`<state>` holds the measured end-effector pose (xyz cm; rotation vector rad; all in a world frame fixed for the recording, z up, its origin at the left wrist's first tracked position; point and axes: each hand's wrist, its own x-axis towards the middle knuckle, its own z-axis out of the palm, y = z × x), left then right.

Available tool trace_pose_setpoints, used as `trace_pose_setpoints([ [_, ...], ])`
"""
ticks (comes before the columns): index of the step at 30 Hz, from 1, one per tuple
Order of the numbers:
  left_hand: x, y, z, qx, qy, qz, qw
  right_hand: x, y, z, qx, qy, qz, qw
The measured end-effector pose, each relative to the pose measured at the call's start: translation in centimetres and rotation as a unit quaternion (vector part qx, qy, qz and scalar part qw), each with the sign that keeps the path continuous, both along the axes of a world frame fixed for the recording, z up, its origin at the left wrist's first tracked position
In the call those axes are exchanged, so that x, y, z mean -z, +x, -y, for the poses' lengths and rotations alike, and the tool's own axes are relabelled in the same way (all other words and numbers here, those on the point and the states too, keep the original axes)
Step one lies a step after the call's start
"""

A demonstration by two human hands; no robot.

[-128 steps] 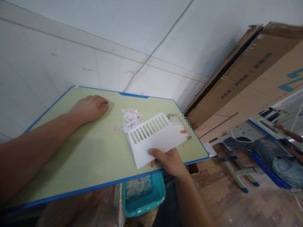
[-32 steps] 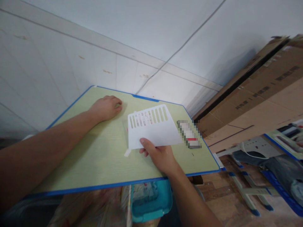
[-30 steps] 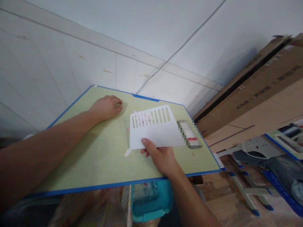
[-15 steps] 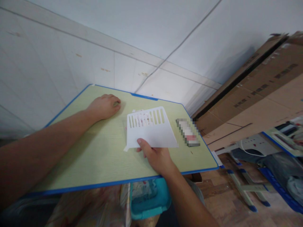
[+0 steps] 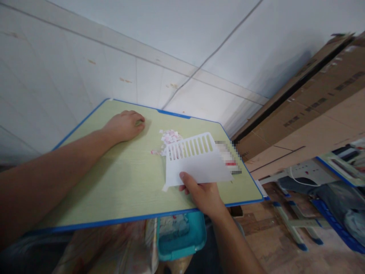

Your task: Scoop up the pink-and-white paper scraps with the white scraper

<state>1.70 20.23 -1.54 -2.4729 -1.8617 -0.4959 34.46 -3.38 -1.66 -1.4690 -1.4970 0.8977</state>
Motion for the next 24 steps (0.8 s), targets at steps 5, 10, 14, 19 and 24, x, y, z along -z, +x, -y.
trace_pose_setpoints([
  [5, -0.3, 0.0, 0.1, -0.002, -0.002, -0.005, 1.0, 0.1, 0.7, 1.2, 0.022, -0.016, -0.015, 1.0],
  [10, -0.4, 0.0, 0.0, -0.006, -0.008, -0.008, 1.0, 0.2, 1.1, 1.9, 0.057, -0.029, -0.071, 0.995],
  [14, -0.5, 0.0, -0.1, -0.009, -0.013, -0.01, 1.0, 0.3, 1.0, 1.9, 0.051, -0.017, -0.082, 0.995],
  [19, -1.0, 0.2, 0.4, -0.01, -0.021, -0.022, 0.999, 1.2, 1.5, 2.1, 0.054, -0.048, -0.093, 0.993],
  [24, -1.0, 0.3, 0.5, -0.011, -0.026, -0.021, 0.999, 1.3, 1.9, 2.1, 0.061, -0.064, -0.104, 0.991],
])
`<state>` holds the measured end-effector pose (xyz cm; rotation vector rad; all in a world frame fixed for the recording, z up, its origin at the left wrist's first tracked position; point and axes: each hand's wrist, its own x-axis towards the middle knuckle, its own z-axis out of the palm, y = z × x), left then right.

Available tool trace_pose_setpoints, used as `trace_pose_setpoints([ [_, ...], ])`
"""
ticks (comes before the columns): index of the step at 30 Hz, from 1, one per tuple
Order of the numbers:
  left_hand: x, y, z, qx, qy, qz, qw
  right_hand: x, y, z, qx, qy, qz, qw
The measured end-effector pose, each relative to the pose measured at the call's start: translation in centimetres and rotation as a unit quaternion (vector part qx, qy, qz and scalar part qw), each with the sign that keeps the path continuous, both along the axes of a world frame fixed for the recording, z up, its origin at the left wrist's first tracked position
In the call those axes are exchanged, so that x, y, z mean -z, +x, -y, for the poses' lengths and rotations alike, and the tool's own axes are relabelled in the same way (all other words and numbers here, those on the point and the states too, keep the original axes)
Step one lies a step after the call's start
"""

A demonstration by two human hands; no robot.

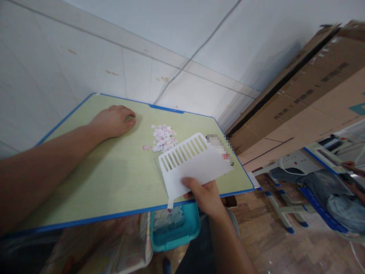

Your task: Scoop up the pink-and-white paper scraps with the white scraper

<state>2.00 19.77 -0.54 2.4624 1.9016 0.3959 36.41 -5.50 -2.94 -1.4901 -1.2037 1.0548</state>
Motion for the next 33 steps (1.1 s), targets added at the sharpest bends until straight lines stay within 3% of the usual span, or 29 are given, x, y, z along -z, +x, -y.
trace_pose_setpoints([
  [15, 0.3, -0.3, -0.4, 0.005, 0.004, -0.01, 1.0, -0.3, -0.4, -0.1, 0.008, 0.004, -0.017, 1.0],
  [21, 0.3, -0.6, -0.5, 0.005, 0.007, -0.003, 1.0, -0.6, -0.4, -0.5, 0.0, 0.014, 0.019, 1.0],
  [25, 0.5, -0.8, -0.8, 0.004, 0.011, -0.009, 1.0, -1.6, -2.2, -1.2, -0.031, 0.039, 0.061, 0.997],
  [28, 0.5, -0.9, -0.9, 0.006, 0.007, -0.015, 1.0, -1.8, -4.6, -1.4, 0.012, 0.058, 0.031, 0.998],
  [33, 0.3, -0.7, -0.6, 0.003, 0.008, -0.015, 1.0, -1.6, -7.4, -1.0, 0.019, 0.045, -0.005, 0.999],
])
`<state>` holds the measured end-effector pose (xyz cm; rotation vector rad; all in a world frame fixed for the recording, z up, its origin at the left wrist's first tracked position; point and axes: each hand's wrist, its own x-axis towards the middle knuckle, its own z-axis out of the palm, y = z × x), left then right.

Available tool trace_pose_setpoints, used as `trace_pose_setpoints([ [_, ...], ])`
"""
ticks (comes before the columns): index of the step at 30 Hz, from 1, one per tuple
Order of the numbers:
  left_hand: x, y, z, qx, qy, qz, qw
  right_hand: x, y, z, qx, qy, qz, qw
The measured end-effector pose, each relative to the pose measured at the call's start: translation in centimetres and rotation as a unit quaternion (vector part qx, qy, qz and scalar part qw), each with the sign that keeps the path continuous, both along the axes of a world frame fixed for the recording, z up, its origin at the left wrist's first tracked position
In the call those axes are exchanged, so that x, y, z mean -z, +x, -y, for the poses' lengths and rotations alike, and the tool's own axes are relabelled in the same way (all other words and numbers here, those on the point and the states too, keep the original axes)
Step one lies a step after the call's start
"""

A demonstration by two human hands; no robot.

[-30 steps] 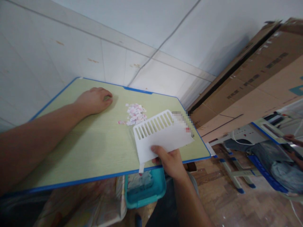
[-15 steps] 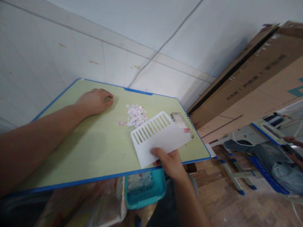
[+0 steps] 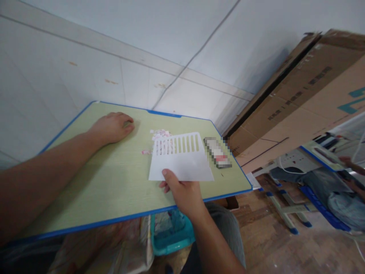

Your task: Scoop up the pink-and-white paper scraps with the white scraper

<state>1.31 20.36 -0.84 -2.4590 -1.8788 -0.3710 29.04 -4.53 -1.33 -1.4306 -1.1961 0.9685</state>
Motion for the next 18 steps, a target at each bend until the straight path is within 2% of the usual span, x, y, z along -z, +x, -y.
trace_pose_setpoints([
  [7, -0.1, 0.2, 0.4, 0.001, -0.003, 0.019, 1.0, -0.8, 0.7, 0.0, 0.004, -0.008, 0.008, 1.0],
  [11, 0.2, 0.0, 0.2, 0.004, 0.002, 0.028, 1.0, -0.6, 0.7, 0.1, 0.004, 0.014, 0.032, 0.999],
  [18, 0.4, -0.1, 0.0, -0.002, 0.003, 0.02, 1.0, -0.2, 0.6, 1.2, -0.005, 0.003, 0.034, 0.999],
])
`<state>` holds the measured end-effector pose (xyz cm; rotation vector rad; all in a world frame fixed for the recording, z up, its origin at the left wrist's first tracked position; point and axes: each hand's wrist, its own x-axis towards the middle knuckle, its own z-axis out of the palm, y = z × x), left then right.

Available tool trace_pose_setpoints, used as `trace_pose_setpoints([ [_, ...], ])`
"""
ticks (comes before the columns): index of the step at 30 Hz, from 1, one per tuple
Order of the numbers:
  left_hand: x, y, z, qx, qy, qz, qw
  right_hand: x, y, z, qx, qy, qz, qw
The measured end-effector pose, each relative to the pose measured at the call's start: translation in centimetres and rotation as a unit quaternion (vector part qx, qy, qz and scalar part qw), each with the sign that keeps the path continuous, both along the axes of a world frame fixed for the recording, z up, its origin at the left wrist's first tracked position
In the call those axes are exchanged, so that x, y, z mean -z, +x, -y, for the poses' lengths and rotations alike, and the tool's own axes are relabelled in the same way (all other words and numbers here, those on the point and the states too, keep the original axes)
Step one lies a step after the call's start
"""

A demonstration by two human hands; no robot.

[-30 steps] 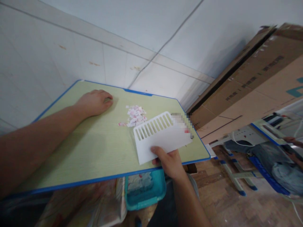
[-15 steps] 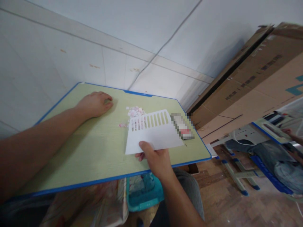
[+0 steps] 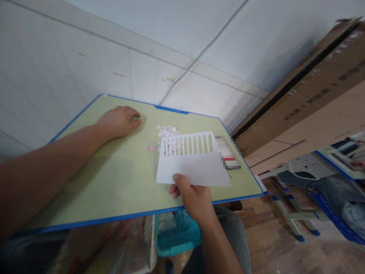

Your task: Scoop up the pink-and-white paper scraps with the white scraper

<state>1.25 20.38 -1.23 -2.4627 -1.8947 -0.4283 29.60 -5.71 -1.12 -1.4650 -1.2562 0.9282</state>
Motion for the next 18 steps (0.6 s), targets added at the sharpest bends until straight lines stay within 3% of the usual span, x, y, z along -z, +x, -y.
trace_pose_setpoints([
  [5, -0.3, 0.2, 0.3, 0.001, -0.006, 0.002, 1.0, 0.5, 0.2, 0.9, 0.003, -0.007, 0.025, 1.0],
  [13, -0.4, 0.2, 0.4, 0.004, -0.007, 0.008, 1.0, 3.1, 1.3, 1.3, 0.036, 0.015, 0.055, 0.998],
  [18, -0.2, 0.3, 0.3, -0.001, -0.003, 0.009, 1.0, 3.6, 1.7, 1.8, 0.008, 0.01, 0.053, 0.999],
])
